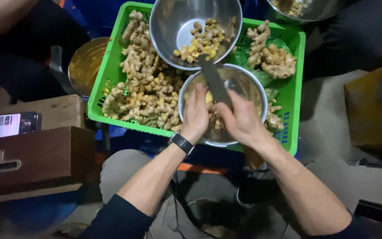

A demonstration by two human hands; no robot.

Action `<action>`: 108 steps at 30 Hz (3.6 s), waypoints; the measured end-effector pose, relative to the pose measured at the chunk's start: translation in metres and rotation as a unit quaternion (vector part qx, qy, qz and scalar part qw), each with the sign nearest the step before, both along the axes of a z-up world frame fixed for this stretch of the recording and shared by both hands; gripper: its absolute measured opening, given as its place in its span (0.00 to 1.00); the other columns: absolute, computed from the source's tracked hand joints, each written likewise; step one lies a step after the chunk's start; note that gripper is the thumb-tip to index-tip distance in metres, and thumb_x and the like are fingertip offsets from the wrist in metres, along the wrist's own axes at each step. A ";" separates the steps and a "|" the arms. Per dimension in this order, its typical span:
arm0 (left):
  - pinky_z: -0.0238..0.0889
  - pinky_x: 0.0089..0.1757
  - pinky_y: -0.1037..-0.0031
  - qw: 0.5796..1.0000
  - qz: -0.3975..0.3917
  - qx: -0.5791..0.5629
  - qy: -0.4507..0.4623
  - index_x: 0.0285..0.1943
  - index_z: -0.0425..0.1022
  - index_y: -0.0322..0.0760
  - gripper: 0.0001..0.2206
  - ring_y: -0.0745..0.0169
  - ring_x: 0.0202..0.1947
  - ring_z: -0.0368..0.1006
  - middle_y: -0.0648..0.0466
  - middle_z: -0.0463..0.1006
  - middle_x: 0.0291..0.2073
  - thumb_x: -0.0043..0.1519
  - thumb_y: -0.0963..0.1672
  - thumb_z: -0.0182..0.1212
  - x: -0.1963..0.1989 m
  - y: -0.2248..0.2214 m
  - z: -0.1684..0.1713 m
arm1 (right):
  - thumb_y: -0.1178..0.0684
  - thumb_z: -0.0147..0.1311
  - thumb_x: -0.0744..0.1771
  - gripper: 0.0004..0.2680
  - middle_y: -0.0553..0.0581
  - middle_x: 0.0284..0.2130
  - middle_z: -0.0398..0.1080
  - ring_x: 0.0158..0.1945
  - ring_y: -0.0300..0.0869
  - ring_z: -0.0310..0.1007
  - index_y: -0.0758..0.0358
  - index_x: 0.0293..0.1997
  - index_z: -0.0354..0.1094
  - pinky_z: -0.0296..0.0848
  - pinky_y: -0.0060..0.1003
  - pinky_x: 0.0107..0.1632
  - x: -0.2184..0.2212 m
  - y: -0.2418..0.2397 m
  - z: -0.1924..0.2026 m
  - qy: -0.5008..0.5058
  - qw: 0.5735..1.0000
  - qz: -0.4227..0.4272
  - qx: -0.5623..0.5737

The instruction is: Peeling ginger roots with a knife and placing them in a bowl.

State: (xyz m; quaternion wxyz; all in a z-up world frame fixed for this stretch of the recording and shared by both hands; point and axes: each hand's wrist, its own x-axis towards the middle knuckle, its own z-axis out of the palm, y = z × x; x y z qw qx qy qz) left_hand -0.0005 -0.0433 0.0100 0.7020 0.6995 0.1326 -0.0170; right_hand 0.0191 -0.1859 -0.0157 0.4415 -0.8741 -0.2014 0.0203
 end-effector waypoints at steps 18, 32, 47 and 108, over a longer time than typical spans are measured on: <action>0.75 0.51 0.59 0.997 -0.004 -0.031 0.076 0.75 0.60 0.37 0.35 0.31 0.64 0.65 0.32 0.63 0.69 0.67 0.61 0.37 -0.007 -0.010 0.001 | 0.48 0.52 0.70 0.08 0.67 0.27 0.76 0.41 0.69 0.74 0.54 0.51 0.72 0.73 0.60 0.36 0.003 -0.015 -0.010 -0.031 0.999 -0.019 -0.038; 0.69 0.24 0.76 0.990 0.048 -0.130 0.027 0.55 0.76 0.31 0.28 0.64 0.24 0.68 0.49 0.70 0.26 0.72 0.56 0.37 -0.004 -0.011 -0.039 | 0.49 0.53 0.69 0.05 0.61 0.23 0.76 0.41 0.65 0.77 0.54 0.44 0.72 0.74 0.59 0.37 0.007 -0.024 0.009 0.003 0.999 -0.026 -0.042; 0.72 0.39 0.68 0.990 0.069 -0.119 -0.005 0.64 0.68 0.33 0.24 0.53 0.44 0.74 0.43 0.68 0.46 0.72 0.54 0.41 0.003 -0.010 -0.057 | 0.54 0.49 0.71 0.06 0.52 0.11 0.70 0.27 0.56 0.78 0.60 0.37 0.70 0.74 0.45 0.33 0.003 -0.002 0.013 0.019 0.999 0.021 0.030; 0.69 0.39 0.68 0.960 -0.036 0.103 -0.258 0.40 0.71 0.37 0.13 0.66 0.36 0.71 0.51 0.72 0.23 0.74 0.47 0.46 -0.005 0.018 -0.055 | 0.54 0.55 0.69 0.02 0.63 0.16 0.71 0.31 0.69 0.74 0.57 0.40 0.70 0.70 0.55 0.29 -0.009 -0.016 0.023 -0.047 0.998 0.021 0.025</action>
